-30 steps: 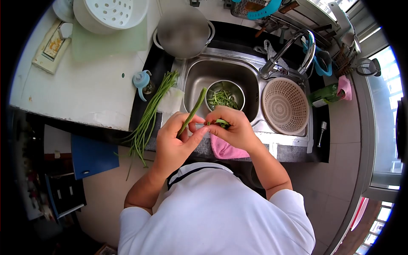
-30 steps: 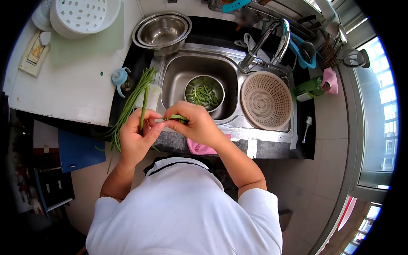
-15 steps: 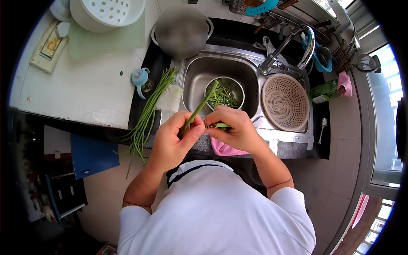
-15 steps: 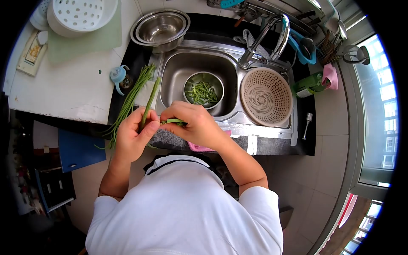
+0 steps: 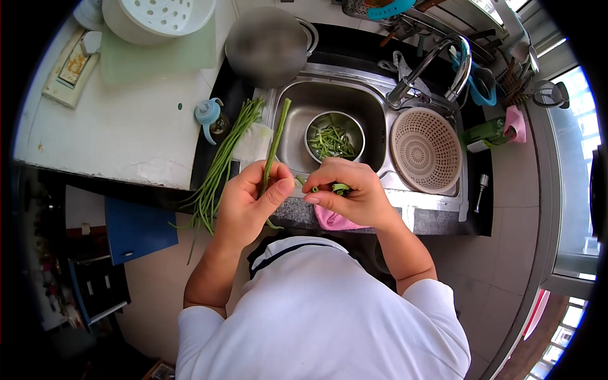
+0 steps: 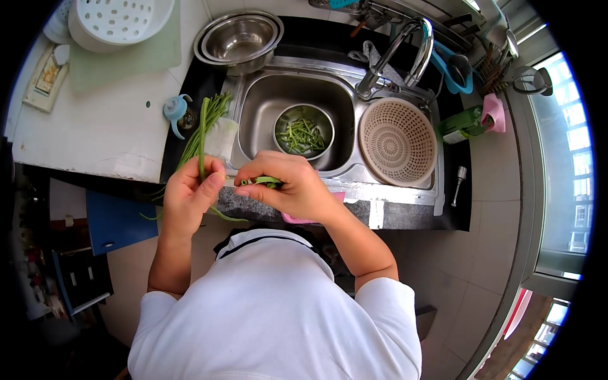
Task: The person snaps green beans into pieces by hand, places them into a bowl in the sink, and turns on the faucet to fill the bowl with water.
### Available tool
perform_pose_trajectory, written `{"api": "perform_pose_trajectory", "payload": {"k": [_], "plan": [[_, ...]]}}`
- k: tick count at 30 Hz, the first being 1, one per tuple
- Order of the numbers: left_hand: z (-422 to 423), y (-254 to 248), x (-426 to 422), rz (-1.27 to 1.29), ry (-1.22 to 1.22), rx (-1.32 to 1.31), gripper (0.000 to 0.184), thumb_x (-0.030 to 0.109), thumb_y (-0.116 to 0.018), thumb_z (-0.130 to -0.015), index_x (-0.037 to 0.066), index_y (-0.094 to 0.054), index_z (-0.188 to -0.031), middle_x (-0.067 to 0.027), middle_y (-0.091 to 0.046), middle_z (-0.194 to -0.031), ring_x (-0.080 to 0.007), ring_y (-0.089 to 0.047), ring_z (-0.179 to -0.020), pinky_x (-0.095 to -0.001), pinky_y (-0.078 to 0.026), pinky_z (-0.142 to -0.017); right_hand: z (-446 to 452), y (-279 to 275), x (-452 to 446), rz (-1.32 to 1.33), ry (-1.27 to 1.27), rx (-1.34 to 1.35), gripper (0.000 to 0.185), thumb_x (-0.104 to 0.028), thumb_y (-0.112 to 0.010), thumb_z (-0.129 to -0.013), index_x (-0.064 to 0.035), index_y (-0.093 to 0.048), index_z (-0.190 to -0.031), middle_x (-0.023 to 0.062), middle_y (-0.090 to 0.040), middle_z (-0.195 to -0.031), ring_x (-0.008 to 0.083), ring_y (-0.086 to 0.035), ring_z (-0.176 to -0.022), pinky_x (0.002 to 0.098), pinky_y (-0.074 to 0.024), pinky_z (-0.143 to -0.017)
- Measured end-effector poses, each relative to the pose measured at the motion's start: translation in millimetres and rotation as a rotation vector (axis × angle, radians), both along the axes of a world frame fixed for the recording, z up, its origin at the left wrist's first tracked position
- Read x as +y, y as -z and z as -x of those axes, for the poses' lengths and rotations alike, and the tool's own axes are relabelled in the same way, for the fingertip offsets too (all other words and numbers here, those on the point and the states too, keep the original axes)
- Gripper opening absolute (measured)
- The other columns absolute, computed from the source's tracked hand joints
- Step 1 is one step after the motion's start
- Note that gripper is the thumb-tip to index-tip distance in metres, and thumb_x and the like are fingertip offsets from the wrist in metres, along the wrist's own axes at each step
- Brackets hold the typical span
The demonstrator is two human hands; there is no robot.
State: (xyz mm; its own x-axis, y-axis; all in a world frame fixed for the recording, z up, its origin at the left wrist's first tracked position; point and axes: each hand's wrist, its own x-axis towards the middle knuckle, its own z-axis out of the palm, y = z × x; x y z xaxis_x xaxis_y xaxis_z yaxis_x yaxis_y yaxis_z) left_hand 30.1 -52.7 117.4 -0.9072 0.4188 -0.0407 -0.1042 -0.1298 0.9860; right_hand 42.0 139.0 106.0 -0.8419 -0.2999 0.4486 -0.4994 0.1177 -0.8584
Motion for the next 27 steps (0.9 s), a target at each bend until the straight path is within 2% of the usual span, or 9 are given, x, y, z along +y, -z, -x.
{"api": "perform_pose_trajectory", "payload": {"k": [2,5,6,8,16,19,26,27], "plan": [[1,1,-2,0.008,-0.005,-0.006,0.014,0.016,-0.060,-0.086,0.003,-0.056,-0.090,0.0064,-0.049,-0.075,-0.0006,-0.041,-0.066,-0.0142,-0.032,-0.059,-3,-3,2,0.081,-0.053,-0.144,0.012,-0.009,-0.070,-0.074,-0.0029,-0.063,-0.082,0.0043,-0.059,-0.073,0.0165,-0.054,-0.066,0.0268,-0.0421,-0.061],[4,3,1,0.034,-0.034,-0.001,0.013,0.016,-0.060,-0.086,0.003,-0.057,-0.088,0.0073,-0.047,-0.070,0.0001,-0.038,-0.062,-0.0141,-0.029,-0.055,-3,2,2,0.151,-0.082,-0.129,0.015,-0.009,-0.070,-0.074,0.0005,-0.063,-0.082,0.0052,-0.060,-0.072,0.0121,-0.051,-0.062,0.0244,-0.0402,-0.056],[6,5,3,0.087,-0.077,0.039,0.014,0.017,-0.060,-0.086,0.003,-0.057,-0.088,0.0076,-0.046,-0.069,0.0003,-0.037,-0.060,-0.0143,-0.028,-0.053,-5,-1,2,0.194,-0.104,-0.205,0.014,-0.010,-0.070,-0.074,0.0006,-0.064,-0.082,0.0056,-0.061,-0.073,0.0120,-0.052,-0.064,0.0243,-0.0409,-0.058],[12,15,6,0.150,-0.153,0.111,0.015,0.018,-0.060,-0.086,0.003,-0.057,-0.088,0.0087,-0.044,-0.064,0.0005,-0.034,-0.055,-0.0151,-0.026,-0.049,-6,1,3,0.238,-0.123,-0.199,0.014,-0.010,-0.070,-0.074,0.0004,-0.064,-0.082,0.0057,-0.061,-0.074,0.0124,-0.053,-0.064,0.0244,-0.0414,-0.058],[21,32,10,0.227,-0.197,0.166,0.017,0.020,-0.062,-0.085,0.003,-0.058,-0.087,0.0093,-0.044,-0.063,0.0007,-0.034,-0.054,-0.0153,-0.026,-0.048,-13,-2,2,0.503,-0.273,-0.225,0.019,-0.017,-0.071,-0.074,0.0009,-0.065,-0.080,0.0086,-0.062,-0.075,0.0156,-0.052,-0.061,0.0275,-0.0418,-0.059],[22,32,12,0.222,-0.209,0.159,0.016,0.019,-0.062,-0.085,0.003,-0.058,-0.087,0.0093,-0.044,-0.063,0.0007,-0.034,-0.054,-0.0153,-0.026,-0.048,-13,-4,3,0.512,-0.335,-0.216,0.014,-0.015,-0.067,-0.079,-0.0015,-0.066,-0.085,0.0049,-0.061,-0.077,0.0126,-0.054,-0.068,0.0243,-0.0417,-0.062],[24,37,13,0.200,-0.220,0.149,0.014,0.016,-0.062,-0.085,0.003,-0.058,-0.086,0.0087,-0.046,-0.066,0.0007,-0.035,-0.055,-0.0150,-0.028,-0.050,-14,-4,0,0.543,-0.363,-0.251,0.016,-0.017,-0.067,-0.079,-0.0018,-0.066,-0.085,0.0046,-0.061,-0.077,0.0120,-0.054,-0.068,0.0244,-0.0409,-0.061],[25,38,13,0.199,-0.219,0.149,0.014,0.016,-0.062,-0.085,0.003,-0.058,-0.086,0.0087,-0.046,-0.066,0.0007,-0.035,-0.055,-0.0150,-0.028,-0.050,-14,-4,-1,0.543,-0.349,-0.240,0.018,-0.018,-0.068,-0.077,-0.0004,-0.066,-0.082,0.0062,-0.060,-0.075,0.0140,-0.052,-0.064,0.0257,-0.0408,-0.058]]}}
